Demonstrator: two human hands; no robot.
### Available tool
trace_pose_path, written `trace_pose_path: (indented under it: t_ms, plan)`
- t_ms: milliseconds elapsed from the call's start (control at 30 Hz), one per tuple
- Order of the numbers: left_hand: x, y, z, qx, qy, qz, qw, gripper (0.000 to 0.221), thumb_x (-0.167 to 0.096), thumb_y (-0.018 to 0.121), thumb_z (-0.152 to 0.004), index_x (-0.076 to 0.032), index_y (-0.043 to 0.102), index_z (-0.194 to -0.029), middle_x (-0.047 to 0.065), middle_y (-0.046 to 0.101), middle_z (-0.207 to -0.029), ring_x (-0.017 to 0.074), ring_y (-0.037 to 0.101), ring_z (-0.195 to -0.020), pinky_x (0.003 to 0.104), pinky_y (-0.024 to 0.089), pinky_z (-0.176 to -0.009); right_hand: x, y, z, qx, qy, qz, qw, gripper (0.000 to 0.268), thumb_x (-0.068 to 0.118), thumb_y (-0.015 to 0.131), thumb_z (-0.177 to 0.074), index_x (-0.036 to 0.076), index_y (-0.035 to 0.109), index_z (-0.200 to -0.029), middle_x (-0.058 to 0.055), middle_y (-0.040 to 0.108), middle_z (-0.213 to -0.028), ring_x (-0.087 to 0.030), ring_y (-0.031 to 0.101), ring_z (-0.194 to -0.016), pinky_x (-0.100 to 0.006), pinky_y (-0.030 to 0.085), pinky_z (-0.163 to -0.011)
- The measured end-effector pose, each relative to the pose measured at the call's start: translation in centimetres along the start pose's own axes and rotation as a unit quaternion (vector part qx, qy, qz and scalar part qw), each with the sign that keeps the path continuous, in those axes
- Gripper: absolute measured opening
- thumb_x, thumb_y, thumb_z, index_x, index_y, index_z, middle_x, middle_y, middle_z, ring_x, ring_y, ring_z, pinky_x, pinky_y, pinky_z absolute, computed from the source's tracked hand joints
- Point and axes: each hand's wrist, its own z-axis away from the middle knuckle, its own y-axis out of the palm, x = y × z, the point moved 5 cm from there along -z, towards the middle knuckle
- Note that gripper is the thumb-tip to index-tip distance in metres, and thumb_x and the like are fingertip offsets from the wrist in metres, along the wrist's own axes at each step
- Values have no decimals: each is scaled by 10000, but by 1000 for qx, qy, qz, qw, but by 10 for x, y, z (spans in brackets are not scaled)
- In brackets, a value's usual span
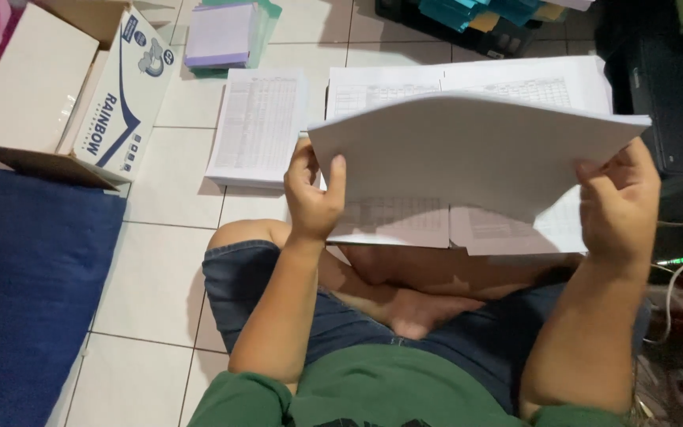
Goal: A person sitting on the floor flips through a large stack of printed documents, checking the pages.
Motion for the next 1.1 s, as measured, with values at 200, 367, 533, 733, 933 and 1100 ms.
trace_pose_path:
  t_ms: [200, 367, 533, 733, 933, 1100]
  plan:
    - [50, 12, 1, 85, -147, -76, 983, 440, -256, 723, -867, -62, 605, -1245, 122, 739, -1187, 268, 715, -1128, 348, 558, -980, -33, 5, -7, 35, 45, -23, 998, 653, 180, 665, -923, 48, 379, -1495, -145, 539, -1406, -258, 536, -1314, -390, 455, -1145]
    - [58, 16, 9, 79, -69, -118, 987, 342, -320, 596, -1022, -53, 618, -1235, 151, 705, -1081, 306, 700, -969, 372, 545, -725, -41, -11, -3, -20, -43, 74, 996, 425, 197, 615, -1041, 10, 496, -1404, -114, 592, -1322, -222, 567, -1225, -357, 451, -1082]
    - [29, 6, 10, -149, 16, -250, 957, 839, -226, 781, -950, 26, 269, -1565, 274, 324, -1630, 410, 303, -1556, 442, 219, -1312, 21, 5, 30, -214, -169, 198, 942, 300, 238, 647, -1105, -23, 589, -1241, -159, 649, -1131, -247, 622, -1040, -399, 520, -898]
    - [-57, 11, 13, 78, -258, 629, 729, 801, -508, 817, -775, -161, 524, -1435, 268, 567, -1418, 487, 602, -1226, 729, 546, -898, 106, 123, 82, 33, -525, 272, 806, 283, 169, 564, -1025, -23, 772, -1010, -252, 770, -1065, -378, 785, -977, -438, 640, -833]
    - [-47, -14, 6, 36, -375, 2, 926, 572, -380, 641, -1008, -164, 455, -1504, 225, 688, -1144, 329, 705, -983, 564, 548, -892, 94, 155, 99, 19, -526, 251, 812, 159, 115, 634, -1012, 69, 773, -1073, -120, 794, -1079, -237, 793, -1008, -313, 627, -892]
    - [-99, 11, -12, 67, -192, 166, 965, 440, -82, 543, -960, -24, 477, -1391, 225, 671, -1161, 322, 734, -1062, 560, 607, -961, 80, 134, 78, 247, -381, 182, 872, 677, 570, 437, -1014, 35, 602, -1395, -237, 572, -1482, -417, 565, -1383, -532, 457, -1137]
